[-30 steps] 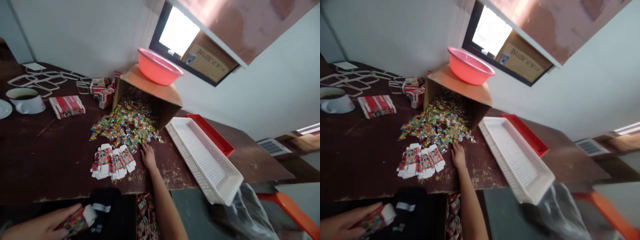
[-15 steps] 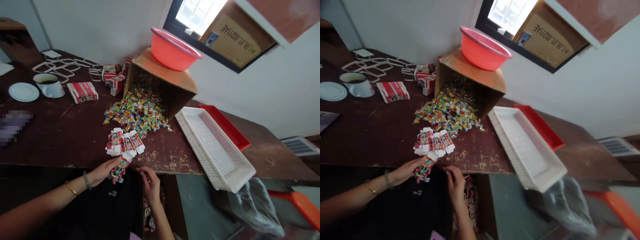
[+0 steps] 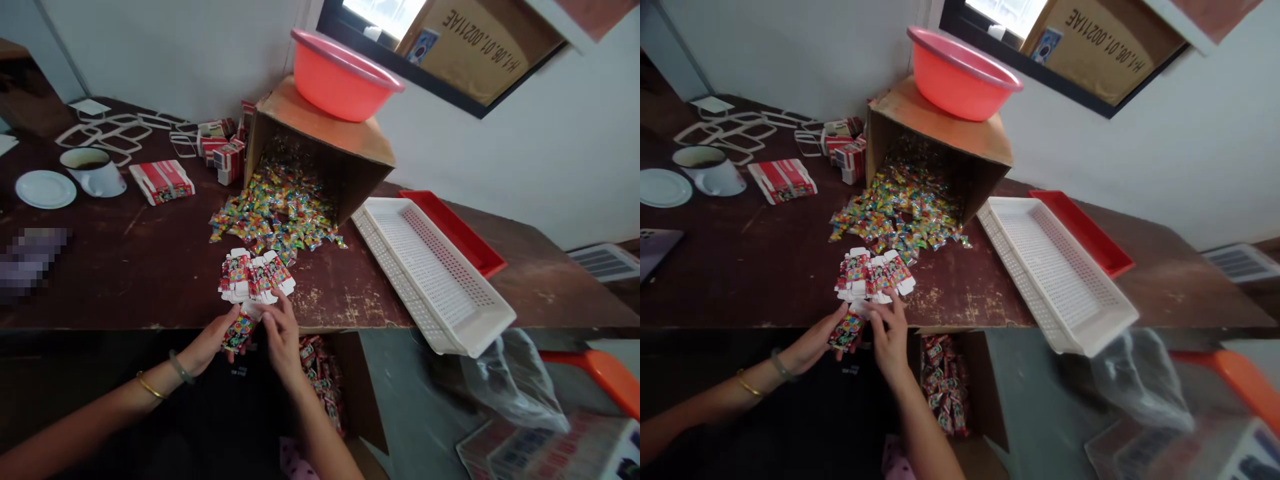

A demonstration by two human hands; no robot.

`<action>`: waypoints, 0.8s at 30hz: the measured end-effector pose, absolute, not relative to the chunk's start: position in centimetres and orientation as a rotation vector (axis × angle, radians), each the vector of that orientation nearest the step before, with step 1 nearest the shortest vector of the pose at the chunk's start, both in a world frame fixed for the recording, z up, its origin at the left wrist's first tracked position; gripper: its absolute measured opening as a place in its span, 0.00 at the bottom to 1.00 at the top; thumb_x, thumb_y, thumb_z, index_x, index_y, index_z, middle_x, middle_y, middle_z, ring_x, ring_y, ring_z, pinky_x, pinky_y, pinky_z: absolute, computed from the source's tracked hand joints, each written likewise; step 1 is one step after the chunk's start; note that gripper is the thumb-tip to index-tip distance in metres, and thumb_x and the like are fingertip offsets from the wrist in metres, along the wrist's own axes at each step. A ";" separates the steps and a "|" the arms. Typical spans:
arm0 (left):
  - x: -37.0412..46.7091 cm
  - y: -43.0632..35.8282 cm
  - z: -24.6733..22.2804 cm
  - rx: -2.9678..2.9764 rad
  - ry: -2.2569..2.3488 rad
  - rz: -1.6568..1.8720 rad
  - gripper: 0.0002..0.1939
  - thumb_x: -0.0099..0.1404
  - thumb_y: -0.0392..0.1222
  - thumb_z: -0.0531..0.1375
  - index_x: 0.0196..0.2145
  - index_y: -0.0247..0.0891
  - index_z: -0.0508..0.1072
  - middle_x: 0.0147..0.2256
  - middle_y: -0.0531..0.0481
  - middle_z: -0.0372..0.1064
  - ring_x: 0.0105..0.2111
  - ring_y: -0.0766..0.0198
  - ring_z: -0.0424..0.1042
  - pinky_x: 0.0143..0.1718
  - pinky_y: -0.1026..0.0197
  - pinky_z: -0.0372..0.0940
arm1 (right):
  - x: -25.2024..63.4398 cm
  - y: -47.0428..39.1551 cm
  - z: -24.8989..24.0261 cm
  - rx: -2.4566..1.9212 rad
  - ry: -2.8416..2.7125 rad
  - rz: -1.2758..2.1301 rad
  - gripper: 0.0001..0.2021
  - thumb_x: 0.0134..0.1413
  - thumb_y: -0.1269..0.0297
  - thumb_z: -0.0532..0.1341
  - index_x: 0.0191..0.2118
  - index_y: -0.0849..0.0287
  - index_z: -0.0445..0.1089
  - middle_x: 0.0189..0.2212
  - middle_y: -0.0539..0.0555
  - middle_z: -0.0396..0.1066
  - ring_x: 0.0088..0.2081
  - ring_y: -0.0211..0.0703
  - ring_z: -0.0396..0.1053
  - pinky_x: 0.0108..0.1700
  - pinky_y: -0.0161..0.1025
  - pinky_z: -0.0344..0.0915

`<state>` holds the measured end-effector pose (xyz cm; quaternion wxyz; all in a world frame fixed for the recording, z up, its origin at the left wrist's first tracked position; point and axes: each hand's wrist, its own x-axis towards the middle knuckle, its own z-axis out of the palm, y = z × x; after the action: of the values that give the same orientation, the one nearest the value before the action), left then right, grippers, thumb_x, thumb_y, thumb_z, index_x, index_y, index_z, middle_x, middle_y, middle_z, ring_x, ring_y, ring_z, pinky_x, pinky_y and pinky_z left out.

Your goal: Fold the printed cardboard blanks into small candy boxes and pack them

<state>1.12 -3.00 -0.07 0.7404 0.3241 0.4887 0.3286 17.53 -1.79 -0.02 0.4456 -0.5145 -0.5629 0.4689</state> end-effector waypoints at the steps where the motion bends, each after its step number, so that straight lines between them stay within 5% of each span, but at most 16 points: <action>1: 1.0 -2.9 -0.2 0.683 1.062 0.704 0.34 0.62 0.69 0.51 0.34 0.33 0.76 0.25 0.47 0.74 0.24 0.61 0.71 0.18 0.65 0.62 | 17.4 -2.0 -0.3 -1.242 -1.238 1.321 0.14 0.57 0.55 0.61 0.47 0.51 0.74 0.50 0.56 0.66 0.38 0.41 0.67 0.43 0.40 0.67; 3: 0.7 -2.6 -0.1 0.650 1.012 0.668 0.31 0.63 0.66 0.52 0.36 0.33 0.77 0.28 0.45 0.75 0.25 0.61 0.72 0.19 0.65 0.63 | 17.3 -1.9 -0.6 -1.144 -0.973 1.664 0.20 0.52 0.55 0.65 0.51 0.52 0.70 0.43 0.53 0.70 0.26 0.33 0.63 0.30 0.34 0.65; 7: -0.2 -2.0 0.4 0.714 0.923 0.627 0.23 0.63 0.56 0.56 0.39 0.34 0.78 0.31 0.45 0.77 0.30 0.58 0.73 0.23 0.64 0.66 | 17.4 -1.0 0.0 -1.045 -0.986 1.959 0.22 0.45 0.57 0.70 0.47 0.55 0.72 0.38 0.51 0.72 0.23 0.32 0.66 0.26 0.32 0.65; 14: -0.5 -1.6 0.3 0.754 0.977 0.680 0.18 0.61 0.51 0.59 0.37 0.33 0.79 0.31 0.45 0.76 0.32 0.56 0.72 0.25 0.62 0.68 | 17.8 -0.4 2.6 -1.030 -1.702 1.404 0.11 0.57 0.61 0.64 0.45 0.51 0.78 0.42 0.53 0.74 0.43 0.43 0.71 0.48 0.40 0.67; 20: -1.0 -1.8 0.4 0.738 0.795 0.689 0.16 0.59 0.47 0.64 0.42 0.35 0.77 0.36 0.45 0.74 0.37 0.54 0.72 0.29 0.60 0.70 | 17.9 -0.1 2.5 -1.078 -1.716 1.249 0.09 0.59 0.60 0.63 0.42 0.52 0.79 0.37 0.54 0.77 0.39 0.42 0.73 0.45 0.39 0.68; 24: -0.5 -2.7 0.4 0.702 0.777 0.639 0.18 0.62 0.47 0.64 0.47 0.36 0.75 0.35 0.45 0.72 0.35 0.57 0.72 0.26 0.62 0.69 | 18.2 -1.6 1.5 -1.016 -1.860 1.043 0.14 0.61 0.63 0.61 0.52 0.51 0.74 0.45 0.55 0.76 0.44 0.44 0.70 0.48 0.42 0.66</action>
<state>-0.50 -2.69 0.43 0.8177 0.3295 0.3646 0.2998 18.21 -1.63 1.51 0.3797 -0.3979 -0.7285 0.4085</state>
